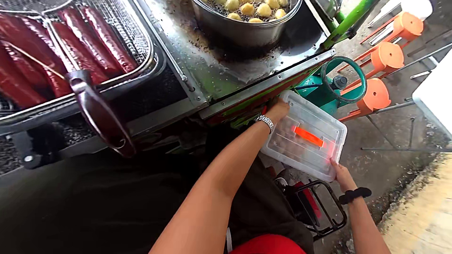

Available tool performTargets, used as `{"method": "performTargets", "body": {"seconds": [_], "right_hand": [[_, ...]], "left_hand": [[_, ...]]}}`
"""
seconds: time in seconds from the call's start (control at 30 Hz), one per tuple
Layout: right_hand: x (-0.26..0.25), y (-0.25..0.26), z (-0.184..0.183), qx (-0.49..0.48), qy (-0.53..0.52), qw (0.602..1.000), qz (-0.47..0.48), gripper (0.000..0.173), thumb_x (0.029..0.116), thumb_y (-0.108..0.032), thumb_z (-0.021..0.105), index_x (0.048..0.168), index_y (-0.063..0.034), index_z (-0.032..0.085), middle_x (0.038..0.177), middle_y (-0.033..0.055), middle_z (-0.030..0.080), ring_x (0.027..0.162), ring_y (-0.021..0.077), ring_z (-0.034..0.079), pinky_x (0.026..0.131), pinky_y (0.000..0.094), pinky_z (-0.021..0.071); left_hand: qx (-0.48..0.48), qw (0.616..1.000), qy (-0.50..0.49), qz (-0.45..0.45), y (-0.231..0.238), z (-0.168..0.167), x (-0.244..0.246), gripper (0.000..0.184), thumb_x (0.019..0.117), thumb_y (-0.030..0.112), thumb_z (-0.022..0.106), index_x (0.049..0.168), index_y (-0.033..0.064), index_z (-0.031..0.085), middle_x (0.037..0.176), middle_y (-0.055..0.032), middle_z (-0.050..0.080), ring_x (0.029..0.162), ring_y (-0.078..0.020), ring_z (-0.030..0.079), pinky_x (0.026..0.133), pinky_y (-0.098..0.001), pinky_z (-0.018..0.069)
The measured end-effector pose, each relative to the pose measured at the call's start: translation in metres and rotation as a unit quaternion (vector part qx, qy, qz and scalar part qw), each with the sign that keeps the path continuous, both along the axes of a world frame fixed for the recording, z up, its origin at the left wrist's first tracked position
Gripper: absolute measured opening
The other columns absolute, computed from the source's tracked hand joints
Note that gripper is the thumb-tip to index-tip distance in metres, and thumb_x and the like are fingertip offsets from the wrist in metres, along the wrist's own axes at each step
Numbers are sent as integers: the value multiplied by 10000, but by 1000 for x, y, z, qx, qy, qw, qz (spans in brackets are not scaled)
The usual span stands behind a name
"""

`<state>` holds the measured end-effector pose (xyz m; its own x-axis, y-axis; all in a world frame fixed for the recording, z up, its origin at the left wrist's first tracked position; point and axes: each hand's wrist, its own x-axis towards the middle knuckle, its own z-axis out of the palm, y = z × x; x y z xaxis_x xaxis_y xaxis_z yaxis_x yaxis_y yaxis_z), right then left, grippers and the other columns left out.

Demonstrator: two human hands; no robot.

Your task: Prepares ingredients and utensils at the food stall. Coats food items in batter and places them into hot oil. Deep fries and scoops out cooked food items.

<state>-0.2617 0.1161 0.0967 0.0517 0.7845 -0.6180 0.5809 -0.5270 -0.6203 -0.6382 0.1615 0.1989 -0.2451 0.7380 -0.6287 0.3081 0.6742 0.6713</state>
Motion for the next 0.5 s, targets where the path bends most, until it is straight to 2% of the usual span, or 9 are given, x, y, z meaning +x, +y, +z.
{"method": "performTargets", "body": {"seconds": [0.07, 0.17, 0.27, 0.3, 0.37, 0.43, 0.5], "right_hand": [[-7, -7, -1, -17, 50, 998, -41, 411, 1105, -369, 442, 1128, -14, 648, 841, 81, 729, 665, 134, 705, 538, 299, 573], [-10, -10, 5, -55, 95, 990, -85, 384, 1113, -351, 421, 1204, -25, 602, 900, 106, 740, 724, 172, 737, 582, 329, 613], [-15, -17, 11, -72, 97, 986, -118, 384, 1109, -358, 432, 1231, -26, 580, 909, 125, 736, 727, 197, 737, 589, 347, 616], [-16, -21, 11, -72, 93, 984, -131, 386, 1107, -367, 434, 1224, -29, 578, 903, 124, 730, 719, 197, 730, 580, 346, 607], [-19, -23, 14, -77, 95, 982, -144, 407, 1106, -388, 428, 1234, -30, 571, 917, 129, 727, 727, 203, 730, 589, 356, 610], [-25, -26, 17, -89, 100, 981, -140, 430, 1106, -403, 419, 1242, -21, 562, 926, 139, 730, 735, 221, 738, 592, 379, 623], [-28, -27, 20, -103, 101, 981, -130, 444, 1110, -409, 400, 1261, -20, 552, 938, 144, 733, 743, 235, 745, 579, 394, 625]], "left_hand": [[-21, 999, 29, -21, 15, 0, -3, 548, 1063, 243, 523, 1445, -130, 402, 1483, -325, 440, 1402, -414, 445, 1132, -548, 384], [7, 997, 52, -61, 27, -15, -3, 561, 1083, 304, 488, 1457, -108, 417, 1493, -313, 442, 1419, -409, 430, 1147, -552, 367], [56, 988, 91, -110, 20, -30, -3, 651, 1063, 397, 507, 1544, -22, 373, 1557, -267, 405, 1487, -412, 321, 1200, -599, 246], [60, 988, 101, -105, 11, -29, -2, 676, 1053, 432, 519, 1554, 3, 373, 1554, -255, 418, 1481, -409, 332, 1197, -602, 246], [63, 993, 91, -31, -18, -19, -2, 673, 1045, 440, 533, 1551, 23, 384, 1534, -250, 441, 1458, -405, 373, 1189, -590, 285], [74, 989, 44, 118, -57, -21, 1, 667, 1031, 399, 574, 1522, -16, 396, 1493, -276, 474, 1420, -411, 430, 1171, -563, 343], [69, 972, -53, 219, -92, -32, 14, 708, 1036, 368, 594, 1534, -53, 320, 1498, -314, 441, 1405, -436, 432, 1155, -560, 361]]}}
